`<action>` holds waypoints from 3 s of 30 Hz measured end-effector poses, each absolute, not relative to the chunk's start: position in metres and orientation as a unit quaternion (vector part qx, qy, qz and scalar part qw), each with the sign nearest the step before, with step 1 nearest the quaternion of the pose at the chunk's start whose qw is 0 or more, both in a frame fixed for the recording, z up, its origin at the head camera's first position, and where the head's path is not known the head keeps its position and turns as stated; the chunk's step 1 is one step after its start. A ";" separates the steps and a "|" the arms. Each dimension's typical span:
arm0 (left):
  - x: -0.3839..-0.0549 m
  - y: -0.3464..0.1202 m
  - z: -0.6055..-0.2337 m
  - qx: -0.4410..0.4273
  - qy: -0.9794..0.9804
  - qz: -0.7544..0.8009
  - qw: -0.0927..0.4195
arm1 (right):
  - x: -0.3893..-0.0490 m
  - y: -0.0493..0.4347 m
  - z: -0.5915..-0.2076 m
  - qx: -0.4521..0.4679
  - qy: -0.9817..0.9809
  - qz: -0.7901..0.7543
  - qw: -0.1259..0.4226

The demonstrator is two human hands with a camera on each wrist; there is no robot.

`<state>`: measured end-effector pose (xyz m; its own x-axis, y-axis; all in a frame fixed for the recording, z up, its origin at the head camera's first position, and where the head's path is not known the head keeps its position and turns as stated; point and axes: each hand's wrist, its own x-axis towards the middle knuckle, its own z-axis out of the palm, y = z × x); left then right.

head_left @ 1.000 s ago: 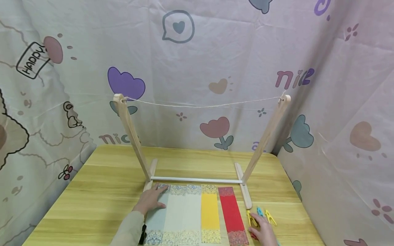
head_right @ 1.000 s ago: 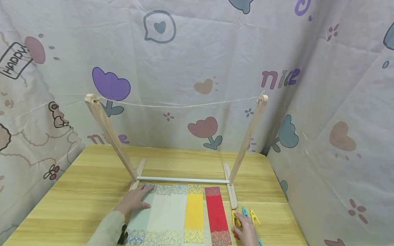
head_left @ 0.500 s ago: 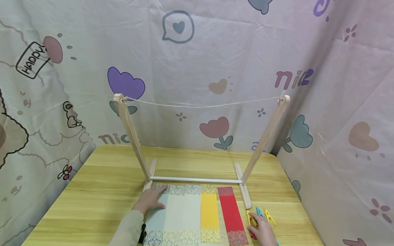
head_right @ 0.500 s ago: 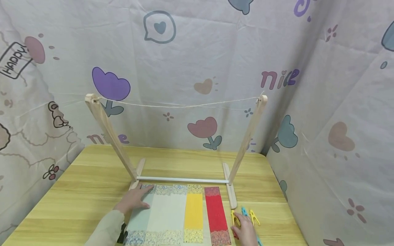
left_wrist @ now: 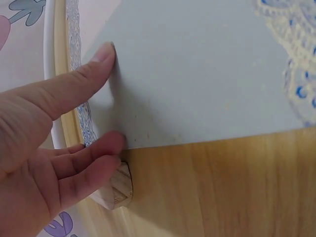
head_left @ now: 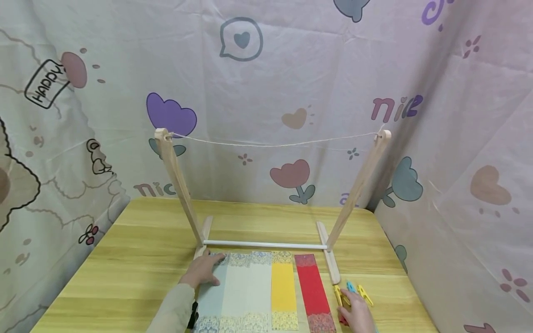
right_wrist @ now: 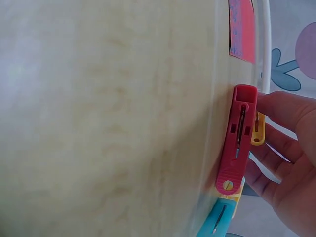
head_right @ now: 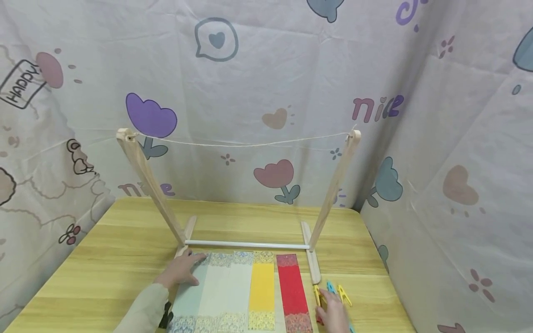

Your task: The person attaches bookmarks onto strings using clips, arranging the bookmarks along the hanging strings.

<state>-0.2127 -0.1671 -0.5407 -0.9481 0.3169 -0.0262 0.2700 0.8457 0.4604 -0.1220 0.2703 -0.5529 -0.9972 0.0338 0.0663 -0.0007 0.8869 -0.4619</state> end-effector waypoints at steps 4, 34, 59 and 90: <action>-0.212 -0.166 -0.543 0.138 0.960 0.237 0.052 | -0.121 0.270 -0.551 -0.013 -0.971 0.236 0.038; -0.222 -0.166 -0.544 0.167 0.964 0.199 0.062 | -0.124 0.269 -0.551 -0.020 -0.969 0.242 0.036; -0.219 -0.170 -0.556 0.154 0.961 0.229 -0.031 | -0.122 0.270 -0.551 -0.030 -0.944 0.318 0.081; -0.220 -0.175 -0.559 0.130 0.747 0.652 0.001 | -0.124 0.265 -0.535 -0.002 -0.862 0.432 0.266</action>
